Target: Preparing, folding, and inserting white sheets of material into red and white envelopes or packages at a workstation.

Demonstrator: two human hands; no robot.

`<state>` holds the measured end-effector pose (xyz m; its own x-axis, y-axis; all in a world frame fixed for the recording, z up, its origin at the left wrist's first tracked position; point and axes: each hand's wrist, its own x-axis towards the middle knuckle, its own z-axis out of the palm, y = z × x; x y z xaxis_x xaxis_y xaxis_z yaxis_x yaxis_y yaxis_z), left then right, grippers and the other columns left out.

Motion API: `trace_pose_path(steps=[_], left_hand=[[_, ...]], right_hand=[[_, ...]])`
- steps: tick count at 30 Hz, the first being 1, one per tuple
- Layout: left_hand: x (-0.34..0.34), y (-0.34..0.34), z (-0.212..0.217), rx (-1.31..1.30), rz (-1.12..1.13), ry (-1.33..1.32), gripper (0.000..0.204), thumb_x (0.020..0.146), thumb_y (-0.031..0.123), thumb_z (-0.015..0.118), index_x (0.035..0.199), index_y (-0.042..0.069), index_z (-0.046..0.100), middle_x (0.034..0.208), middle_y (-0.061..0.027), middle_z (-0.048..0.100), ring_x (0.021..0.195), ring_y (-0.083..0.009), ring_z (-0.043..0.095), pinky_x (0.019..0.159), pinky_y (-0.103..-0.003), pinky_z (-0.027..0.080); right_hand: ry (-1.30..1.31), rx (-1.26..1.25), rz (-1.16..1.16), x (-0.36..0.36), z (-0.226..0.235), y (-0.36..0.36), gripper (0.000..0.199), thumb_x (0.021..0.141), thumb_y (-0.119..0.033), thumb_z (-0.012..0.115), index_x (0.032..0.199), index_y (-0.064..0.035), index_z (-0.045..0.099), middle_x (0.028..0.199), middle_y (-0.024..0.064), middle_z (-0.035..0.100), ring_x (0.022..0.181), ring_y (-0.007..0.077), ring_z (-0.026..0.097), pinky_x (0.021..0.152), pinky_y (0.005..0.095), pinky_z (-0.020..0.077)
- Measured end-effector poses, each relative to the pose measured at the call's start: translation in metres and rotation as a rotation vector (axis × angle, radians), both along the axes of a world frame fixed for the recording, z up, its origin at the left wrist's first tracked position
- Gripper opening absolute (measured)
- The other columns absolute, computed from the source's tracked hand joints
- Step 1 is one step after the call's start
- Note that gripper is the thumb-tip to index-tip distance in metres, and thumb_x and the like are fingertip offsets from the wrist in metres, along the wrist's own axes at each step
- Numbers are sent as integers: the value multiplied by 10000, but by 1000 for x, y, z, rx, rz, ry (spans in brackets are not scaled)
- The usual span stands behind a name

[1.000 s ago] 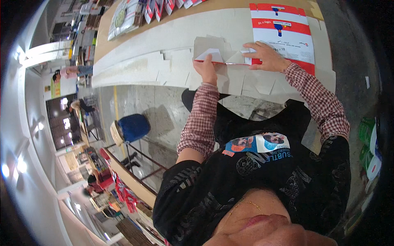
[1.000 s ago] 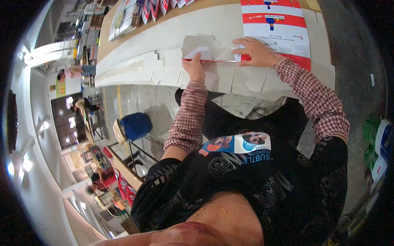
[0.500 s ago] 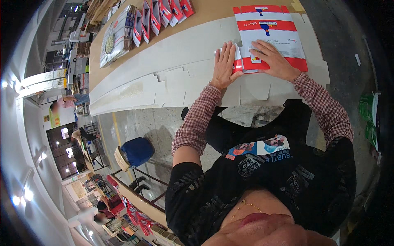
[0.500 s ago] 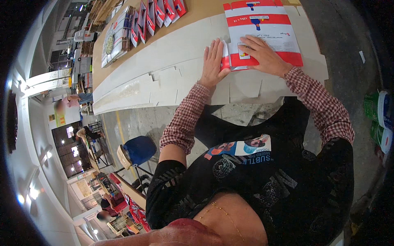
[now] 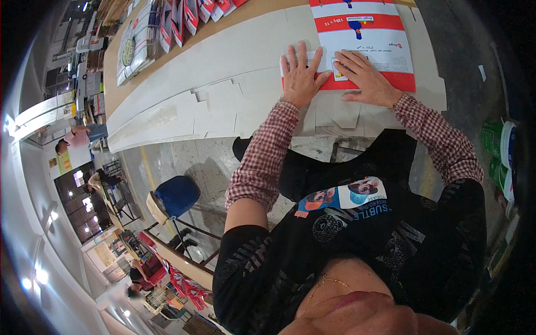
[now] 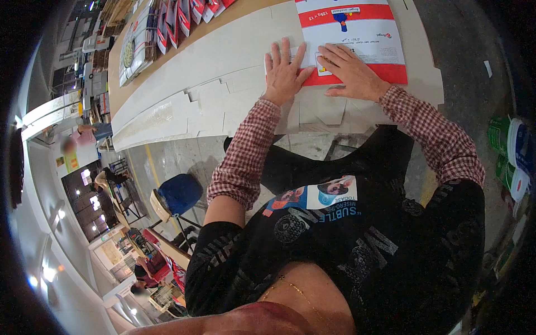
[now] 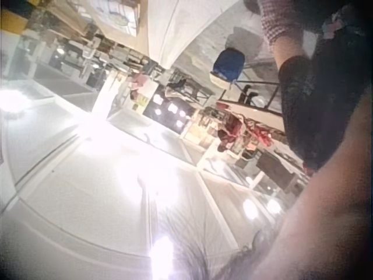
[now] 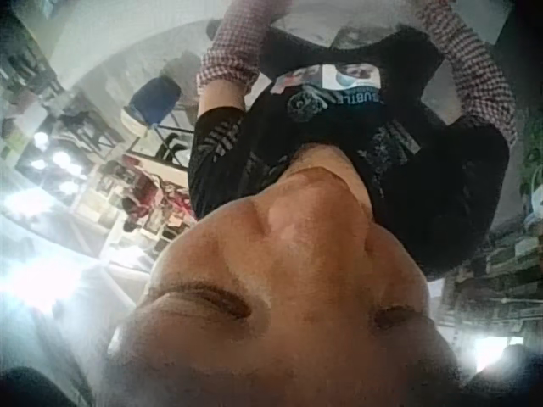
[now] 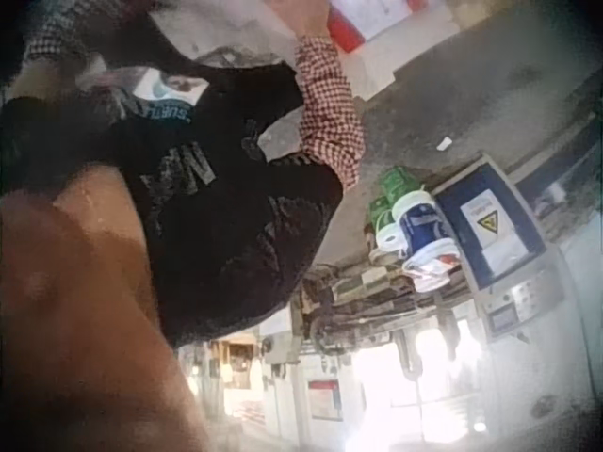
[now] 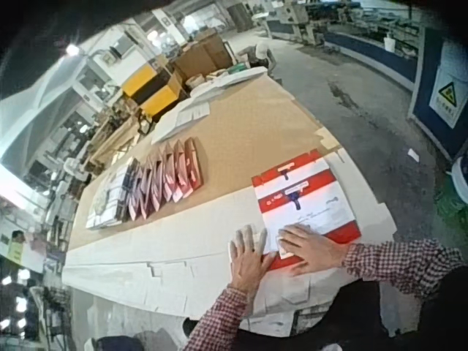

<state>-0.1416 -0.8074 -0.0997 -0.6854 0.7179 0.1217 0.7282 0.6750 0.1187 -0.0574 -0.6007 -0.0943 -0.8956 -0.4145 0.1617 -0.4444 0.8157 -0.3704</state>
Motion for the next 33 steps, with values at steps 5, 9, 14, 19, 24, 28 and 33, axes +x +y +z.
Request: trace_pose_path(steps=[5,9,14,19,24,28,33], left_hand=[[2,5,-6,202,151,-100,472,868,440,505,1318,308,456,1451,-198,230,1320,-486,139,1052,-583,113],[3,9,-4,258,229,-53,388,871,382,508,1253,319,531,1447,-166,264,1319,-480,149,1060,-570,115],[5,11,-2,271,237,-27,362,876,313,504,1235,317,547,1440,-148,289,1319,-465,168,1065,-555,132],[4,11,5,417,218,-163,414,892,210,459,1301,266,476,1446,-148,280,1323,-450,181,1057,-569,134],[4,30,14,597,123,-347,518,857,22,411,1355,160,396,1455,-193,231,1337,-449,150,1059,-563,138],[9,29,39,871,131,-210,539,858,12,420,1381,40,294,1461,-248,136,1344,-440,122,1089,-455,155],[-6,-16,16,880,337,-77,566,885,84,455,1395,8,221,1435,-248,187,1334,-422,153,1083,-467,161]], right_hand=[[12,-44,13,-2,6,11,668,784,-412,639,1301,-36,442,1425,127,309,1345,272,220,1111,410,174],[-36,-130,-222,30,27,50,348,823,-265,621,1135,-109,620,1362,71,429,1288,249,338,1084,398,224],[-117,-943,-768,87,15,76,379,858,-218,608,1197,-60,548,1296,107,468,1213,225,420,1016,364,338],[-220,-2351,-1019,83,24,78,450,879,-217,595,1247,0,452,1212,114,498,1130,196,477,948,362,414],[-215,-1971,-596,-1,19,-60,456,860,-128,591,1268,-36,410,1215,109,482,1091,213,499,935,354,415],[86,-1115,-616,-51,16,-37,496,848,-113,584,1291,-29,379,1185,88,513,1095,200,493,943,334,396],[-344,-1123,-299,-112,77,124,577,798,-93,620,1310,-47,360,1176,124,548,1052,168,536,906,313,439]])
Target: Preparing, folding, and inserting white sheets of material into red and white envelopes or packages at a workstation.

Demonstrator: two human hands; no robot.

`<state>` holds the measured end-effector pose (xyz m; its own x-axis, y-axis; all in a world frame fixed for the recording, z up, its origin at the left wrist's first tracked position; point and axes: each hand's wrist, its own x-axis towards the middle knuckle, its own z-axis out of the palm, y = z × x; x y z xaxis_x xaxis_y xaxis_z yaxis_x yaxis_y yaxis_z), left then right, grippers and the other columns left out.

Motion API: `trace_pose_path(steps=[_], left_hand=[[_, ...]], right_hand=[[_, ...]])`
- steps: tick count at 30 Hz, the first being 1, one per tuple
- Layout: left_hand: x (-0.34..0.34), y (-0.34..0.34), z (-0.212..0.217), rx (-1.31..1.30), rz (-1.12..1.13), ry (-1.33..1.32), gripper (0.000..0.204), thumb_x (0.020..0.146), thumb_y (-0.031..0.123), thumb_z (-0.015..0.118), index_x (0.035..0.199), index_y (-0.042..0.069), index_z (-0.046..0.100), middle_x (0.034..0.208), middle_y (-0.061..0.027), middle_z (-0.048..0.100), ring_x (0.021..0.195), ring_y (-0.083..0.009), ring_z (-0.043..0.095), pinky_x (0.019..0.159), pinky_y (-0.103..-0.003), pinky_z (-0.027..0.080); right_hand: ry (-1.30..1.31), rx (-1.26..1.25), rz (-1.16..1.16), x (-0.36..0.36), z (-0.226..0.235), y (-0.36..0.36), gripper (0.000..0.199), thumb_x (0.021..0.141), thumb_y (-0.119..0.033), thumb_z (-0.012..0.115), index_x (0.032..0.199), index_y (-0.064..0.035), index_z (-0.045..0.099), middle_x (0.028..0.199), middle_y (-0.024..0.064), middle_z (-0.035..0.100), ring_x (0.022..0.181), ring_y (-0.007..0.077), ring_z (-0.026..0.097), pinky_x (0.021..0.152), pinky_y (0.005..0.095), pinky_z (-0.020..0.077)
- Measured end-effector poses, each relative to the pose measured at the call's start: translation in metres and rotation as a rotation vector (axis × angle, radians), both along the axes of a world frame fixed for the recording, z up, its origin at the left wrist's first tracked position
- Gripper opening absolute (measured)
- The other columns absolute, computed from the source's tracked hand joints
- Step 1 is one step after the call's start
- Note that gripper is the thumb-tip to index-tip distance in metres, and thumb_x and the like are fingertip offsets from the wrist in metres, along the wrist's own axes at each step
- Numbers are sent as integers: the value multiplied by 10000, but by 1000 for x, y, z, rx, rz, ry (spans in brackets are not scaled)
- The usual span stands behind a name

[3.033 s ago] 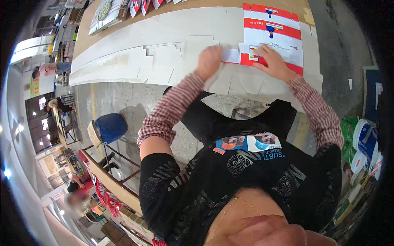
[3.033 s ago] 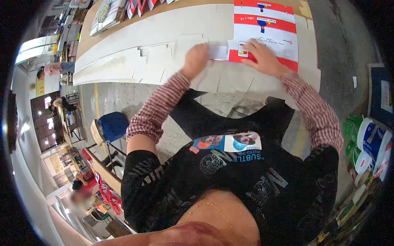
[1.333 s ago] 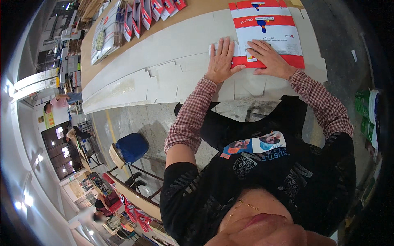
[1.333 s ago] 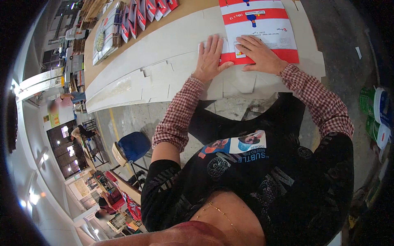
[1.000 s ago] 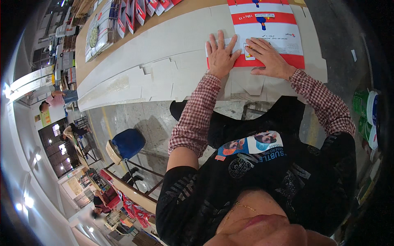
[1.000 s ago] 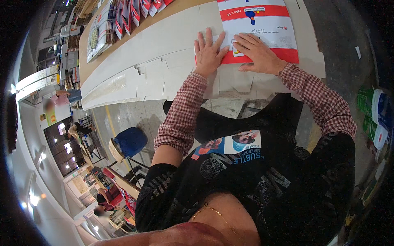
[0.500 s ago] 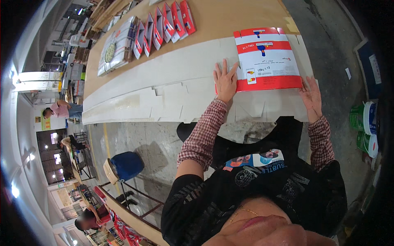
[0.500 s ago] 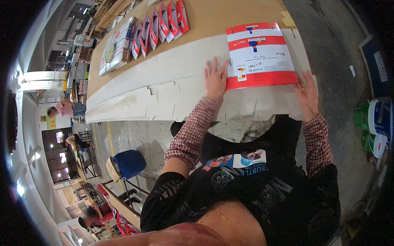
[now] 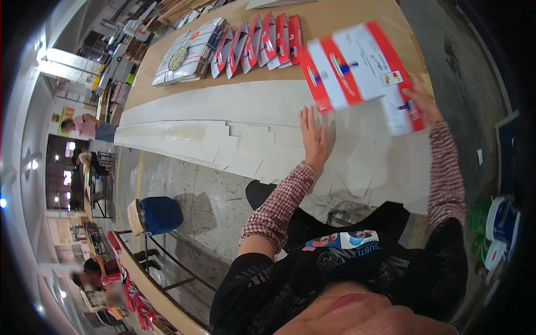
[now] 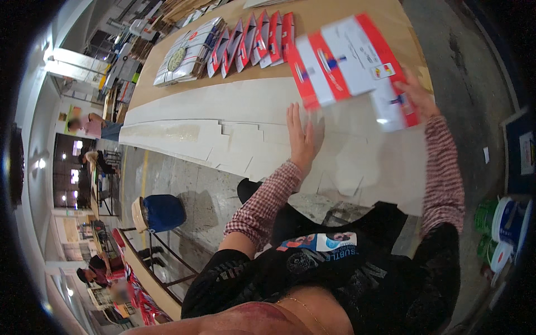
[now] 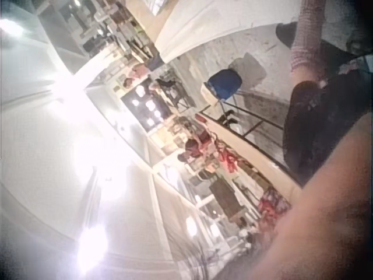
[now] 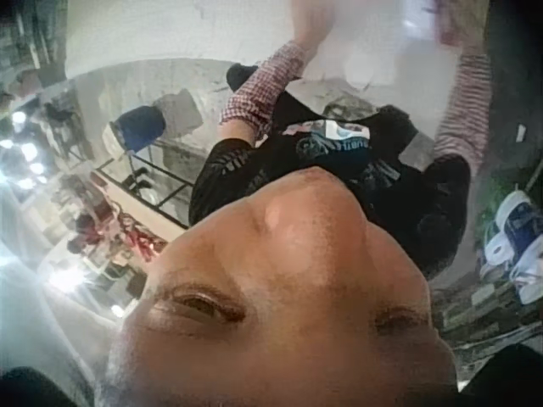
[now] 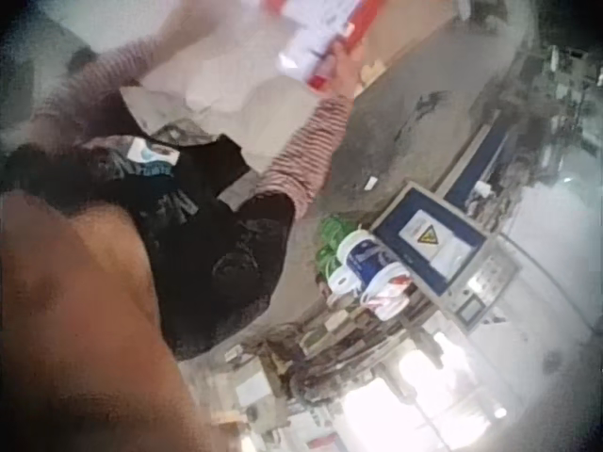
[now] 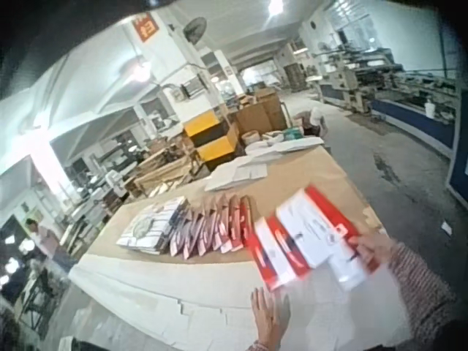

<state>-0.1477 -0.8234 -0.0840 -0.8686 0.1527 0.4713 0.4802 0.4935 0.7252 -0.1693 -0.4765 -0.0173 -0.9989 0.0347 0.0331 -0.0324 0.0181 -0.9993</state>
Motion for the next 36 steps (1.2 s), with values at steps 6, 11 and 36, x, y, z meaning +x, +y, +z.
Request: trace_pose_path(steps=[6,11,36], left_hand=[[1,3,-17,49,1,-95,619,893,201,484,1393,-23,196,1420,-259,203,1330,-406,172,1088,-432,166],[5,4,-16,31,-15,-67,663,882,249,504,1398,-23,188,1413,-261,221,1327,-409,182,1083,-444,175],[-1,-23,4,-187,-187,-55,324,851,87,527,1173,57,525,1349,-192,387,1293,-365,289,1055,-432,256]], right_hand=[[-130,315,154,-157,-23,84,623,677,-13,661,1271,-32,474,1064,147,624,933,170,602,801,281,490],[9,750,-192,-298,-82,-61,539,689,-178,657,1215,-116,560,1121,170,607,1026,275,589,901,377,448],[252,1370,325,258,-18,-34,507,722,-91,615,1205,-28,477,1314,209,383,1199,408,377,953,514,363]])
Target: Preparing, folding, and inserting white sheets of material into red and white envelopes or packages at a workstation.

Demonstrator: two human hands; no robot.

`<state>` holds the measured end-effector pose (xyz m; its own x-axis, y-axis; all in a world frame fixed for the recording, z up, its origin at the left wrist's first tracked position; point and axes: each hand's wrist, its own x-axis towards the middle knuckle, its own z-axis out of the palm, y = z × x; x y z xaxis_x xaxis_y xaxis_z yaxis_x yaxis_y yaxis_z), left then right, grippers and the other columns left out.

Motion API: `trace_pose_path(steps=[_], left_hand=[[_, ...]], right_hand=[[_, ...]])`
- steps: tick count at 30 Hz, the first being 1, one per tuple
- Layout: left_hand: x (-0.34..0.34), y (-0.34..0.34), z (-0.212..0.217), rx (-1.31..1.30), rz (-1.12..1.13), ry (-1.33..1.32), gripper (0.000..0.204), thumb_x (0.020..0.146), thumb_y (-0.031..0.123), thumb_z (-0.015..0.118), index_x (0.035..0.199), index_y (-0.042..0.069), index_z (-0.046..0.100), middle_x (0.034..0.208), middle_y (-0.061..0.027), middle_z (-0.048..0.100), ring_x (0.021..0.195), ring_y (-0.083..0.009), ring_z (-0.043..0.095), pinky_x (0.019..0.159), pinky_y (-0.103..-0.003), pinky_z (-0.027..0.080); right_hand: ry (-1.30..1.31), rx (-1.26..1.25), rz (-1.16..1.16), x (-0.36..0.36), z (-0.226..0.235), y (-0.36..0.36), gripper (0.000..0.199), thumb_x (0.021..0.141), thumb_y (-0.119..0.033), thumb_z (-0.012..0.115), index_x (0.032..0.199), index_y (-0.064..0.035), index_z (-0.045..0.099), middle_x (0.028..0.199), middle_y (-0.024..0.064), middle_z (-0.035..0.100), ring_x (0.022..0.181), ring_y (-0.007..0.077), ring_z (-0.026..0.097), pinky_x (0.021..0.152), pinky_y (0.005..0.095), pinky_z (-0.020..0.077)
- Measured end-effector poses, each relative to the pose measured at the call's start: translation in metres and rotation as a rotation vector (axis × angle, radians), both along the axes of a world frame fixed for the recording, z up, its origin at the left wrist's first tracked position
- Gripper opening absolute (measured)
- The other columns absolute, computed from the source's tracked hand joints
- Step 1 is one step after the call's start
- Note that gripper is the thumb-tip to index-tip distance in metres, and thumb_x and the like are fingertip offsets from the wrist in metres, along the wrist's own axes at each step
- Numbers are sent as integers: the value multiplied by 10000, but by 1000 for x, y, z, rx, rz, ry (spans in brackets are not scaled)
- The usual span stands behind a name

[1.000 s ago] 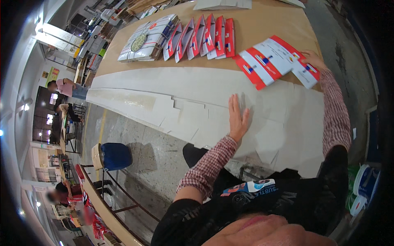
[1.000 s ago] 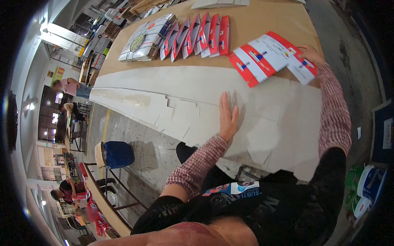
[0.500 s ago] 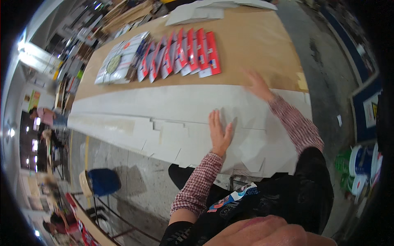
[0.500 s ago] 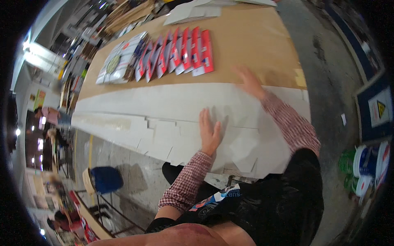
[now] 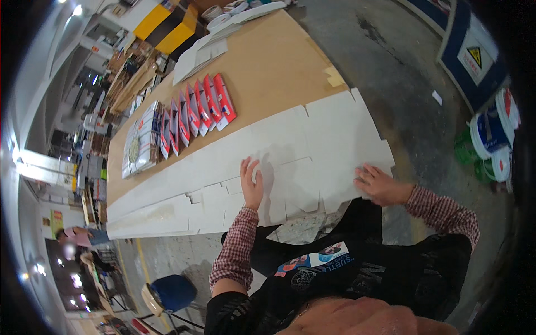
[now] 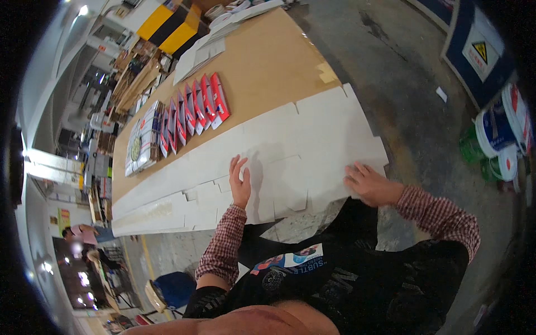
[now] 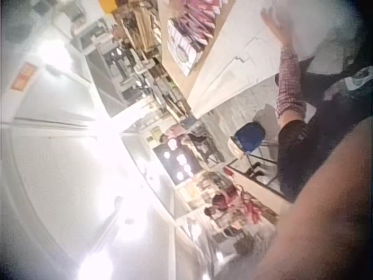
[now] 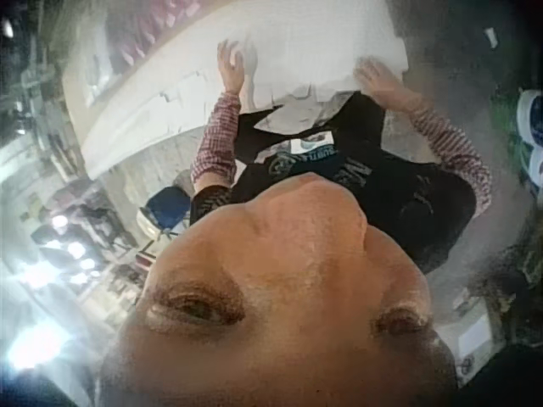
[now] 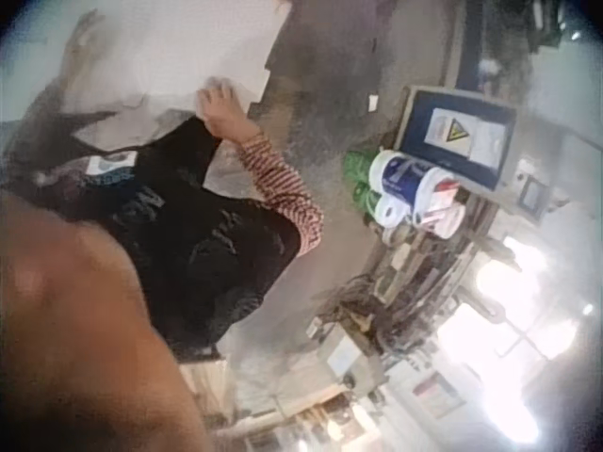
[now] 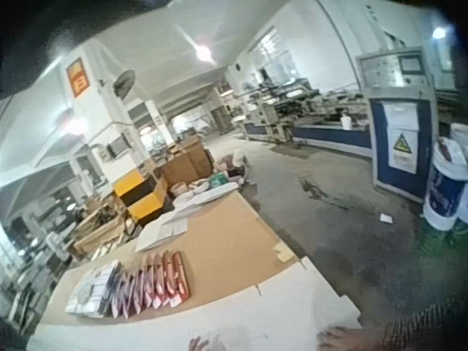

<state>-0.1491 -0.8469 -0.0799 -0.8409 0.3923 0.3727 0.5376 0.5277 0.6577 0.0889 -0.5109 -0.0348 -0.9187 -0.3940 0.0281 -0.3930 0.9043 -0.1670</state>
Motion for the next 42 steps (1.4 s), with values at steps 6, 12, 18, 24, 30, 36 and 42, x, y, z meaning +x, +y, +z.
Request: trace_pose_path(steps=[6,12,18,24,30,36,42], left_hand=[[57,42,56,-347,-794,-89,454,779,48,528,1231,36,481,1312,-149,451,1228,-337,398,1006,-412,326],[86,106,28,-371,-775,-2,432,741,95,638,1152,11,534,1149,-138,539,1081,-314,480,899,-405,404],[83,124,-10,78,-439,-657,124,773,70,687,790,-24,608,769,-50,612,708,-98,565,613,-234,456],[83,140,-9,-79,-294,-576,173,771,140,701,772,-3,603,672,-33,615,600,-87,554,556,-230,448],[102,150,-18,-108,-181,-333,162,745,114,690,808,19,574,775,-91,602,621,-186,588,576,-280,467],[117,156,-6,-347,-307,-27,339,748,114,649,1048,9,532,1150,-157,526,939,-279,558,782,-366,455],[128,146,19,-624,-661,137,792,766,216,638,1392,-12,210,1442,-164,260,1347,-330,215,1039,-564,195]], right_hand=[[-171,-351,-113,-14,14,43,105,799,-125,511,781,-27,543,668,185,536,693,363,544,633,457,426],[-292,-420,-190,-17,15,71,239,827,-203,538,697,-5,563,663,182,556,679,362,554,639,459,415],[-494,-444,-117,-58,-4,97,277,794,-271,612,812,6,619,743,183,603,741,339,588,653,422,427],[-225,-311,-406,-65,-15,92,430,700,-276,711,1043,-47,589,1031,145,594,931,276,561,799,399,428],[271,-222,-177,-49,-61,43,766,660,-361,732,1308,-99,419,1401,135,311,1311,313,269,1076,512,167],[102,-274,-171,-39,-52,42,891,724,-644,558,1411,-145,285,1475,141,187,1376,323,105,1097,515,40],[-5,-274,-147,-35,-46,49,748,737,-684,506,1329,-232,443,1473,146,199,1368,381,64,1082,548,0]])
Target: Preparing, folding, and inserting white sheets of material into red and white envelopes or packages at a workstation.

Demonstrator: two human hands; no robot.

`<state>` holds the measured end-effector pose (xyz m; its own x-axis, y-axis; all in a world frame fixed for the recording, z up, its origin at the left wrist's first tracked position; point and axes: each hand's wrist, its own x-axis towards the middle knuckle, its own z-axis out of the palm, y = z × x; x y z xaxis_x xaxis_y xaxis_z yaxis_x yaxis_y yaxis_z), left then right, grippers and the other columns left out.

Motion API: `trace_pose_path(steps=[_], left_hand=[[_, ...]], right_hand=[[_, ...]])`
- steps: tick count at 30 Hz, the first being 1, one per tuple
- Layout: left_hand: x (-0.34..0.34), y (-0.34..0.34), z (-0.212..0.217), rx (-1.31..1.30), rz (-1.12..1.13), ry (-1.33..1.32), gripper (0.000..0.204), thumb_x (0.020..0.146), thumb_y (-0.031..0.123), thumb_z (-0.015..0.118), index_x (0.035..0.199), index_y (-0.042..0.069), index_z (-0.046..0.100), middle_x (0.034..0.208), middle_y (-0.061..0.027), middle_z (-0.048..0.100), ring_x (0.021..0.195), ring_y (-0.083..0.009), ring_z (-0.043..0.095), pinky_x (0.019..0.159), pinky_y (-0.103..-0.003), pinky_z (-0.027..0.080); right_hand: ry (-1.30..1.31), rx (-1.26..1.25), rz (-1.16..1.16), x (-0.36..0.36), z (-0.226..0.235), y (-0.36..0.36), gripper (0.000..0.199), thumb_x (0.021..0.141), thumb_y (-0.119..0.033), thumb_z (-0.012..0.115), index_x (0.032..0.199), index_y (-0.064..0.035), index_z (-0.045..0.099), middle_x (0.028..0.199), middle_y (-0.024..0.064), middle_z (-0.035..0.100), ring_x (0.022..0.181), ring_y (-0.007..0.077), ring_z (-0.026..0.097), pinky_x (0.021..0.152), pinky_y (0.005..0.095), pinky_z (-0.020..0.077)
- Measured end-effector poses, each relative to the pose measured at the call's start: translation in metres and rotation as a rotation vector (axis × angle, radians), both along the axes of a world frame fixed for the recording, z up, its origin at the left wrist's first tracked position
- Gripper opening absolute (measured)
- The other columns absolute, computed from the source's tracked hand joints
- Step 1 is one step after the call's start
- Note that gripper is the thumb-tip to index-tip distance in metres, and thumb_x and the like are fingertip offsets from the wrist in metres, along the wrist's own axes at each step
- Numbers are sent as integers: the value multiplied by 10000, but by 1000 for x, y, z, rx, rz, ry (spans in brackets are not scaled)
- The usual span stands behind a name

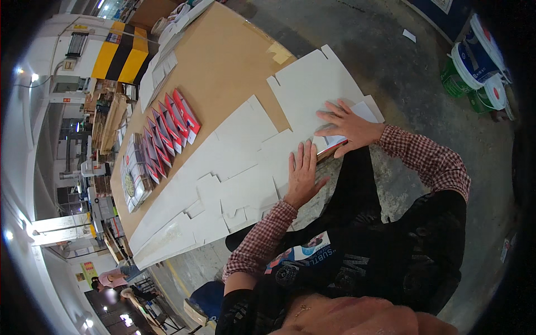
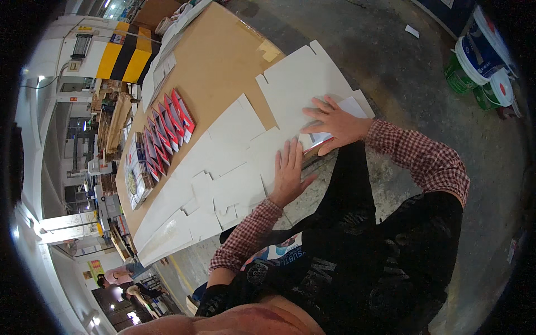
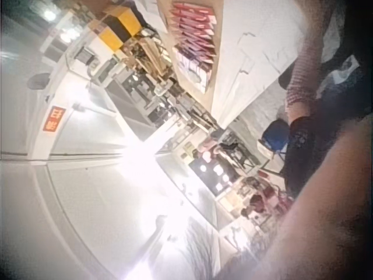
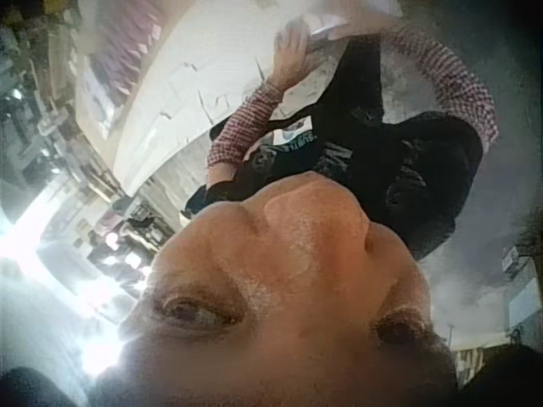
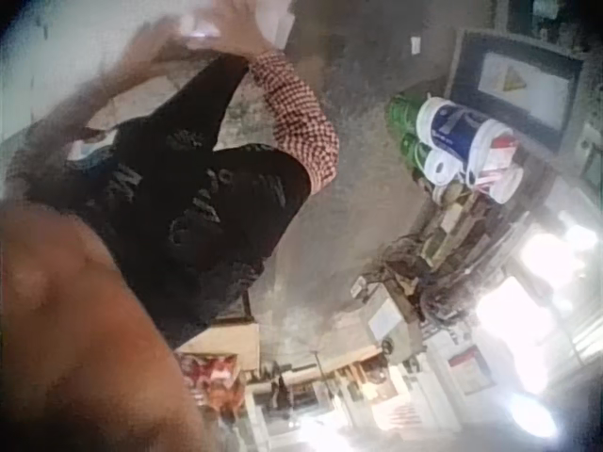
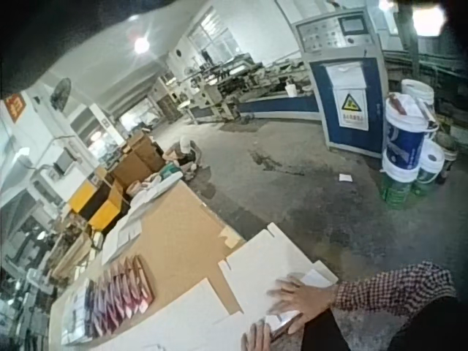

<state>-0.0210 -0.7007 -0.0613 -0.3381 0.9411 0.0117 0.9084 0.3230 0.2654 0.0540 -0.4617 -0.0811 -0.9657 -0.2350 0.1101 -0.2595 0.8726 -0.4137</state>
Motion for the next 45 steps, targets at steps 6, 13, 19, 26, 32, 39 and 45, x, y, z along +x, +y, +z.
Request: trace_pose_path(steps=[6,13,19,26,32,39,45], left_hand=[[-13,-13,-6,-93,-156,70,852,710,214,711,1392,20,239,1410,-153,328,1335,-318,261,1070,-516,185],[-38,-32,-20,329,461,-426,425,706,147,748,1071,35,562,858,-82,621,722,-195,541,677,-320,439],[-48,-31,-35,468,689,-538,229,732,128,726,888,29,589,751,-63,579,646,-151,524,566,-276,432],[-42,-37,-56,240,153,338,465,734,200,676,1131,10,524,1212,-150,518,1144,-349,454,947,-447,371],[13,8,-26,78,88,81,876,722,427,676,1380,18,268,1456,-142,238,1316,-458,182,992,-644,198],[9,16,-18,1,-3,104,1014,662,543,683,1408,35,221,1489,-120,155,1318,-491,118,975,-682,164],[29,49,-25,115,-231,-105,987,648,565,677,1350,-17,301,1432,-187,238,1317,-433,183,1037,-572,190]], right_hand=[[-100,-77,-39,17,6,20,634,750,-627,549,1253,-241,537,1484,98,200,1371,374,68,1080,551,-15],[-47,-103,-22,19,2,18,579,779,-605,541,1238,-251,550,1469,129,226,1360,395,96,1072,557,-19],[-5,-60,-47,20,-1,18,592,774,-610,537,1248,-256,543,1481,114,199,1360,392,91,1072,560,-1],[-22,2,-45,17,3,14,637,762,-646,512,1268,-260,521,1479,119,198,1359,391,83,1072,565,-7],[-84,61,-64,20,13,11,671,750,-683,487,1251,-240,537,1476,135,201,1367,381,77,1077,555,-5],[910,-562,-1188,75,4,-21,493,851,-239,611,1277,-52,449,1381,138,368,1265,295,360,1045,434,283],[322,-1228,-915,53,-51,-52,496,885,-176,542,1323,-31,362,1310,99,440,1204,272,414,1000,417,336]])
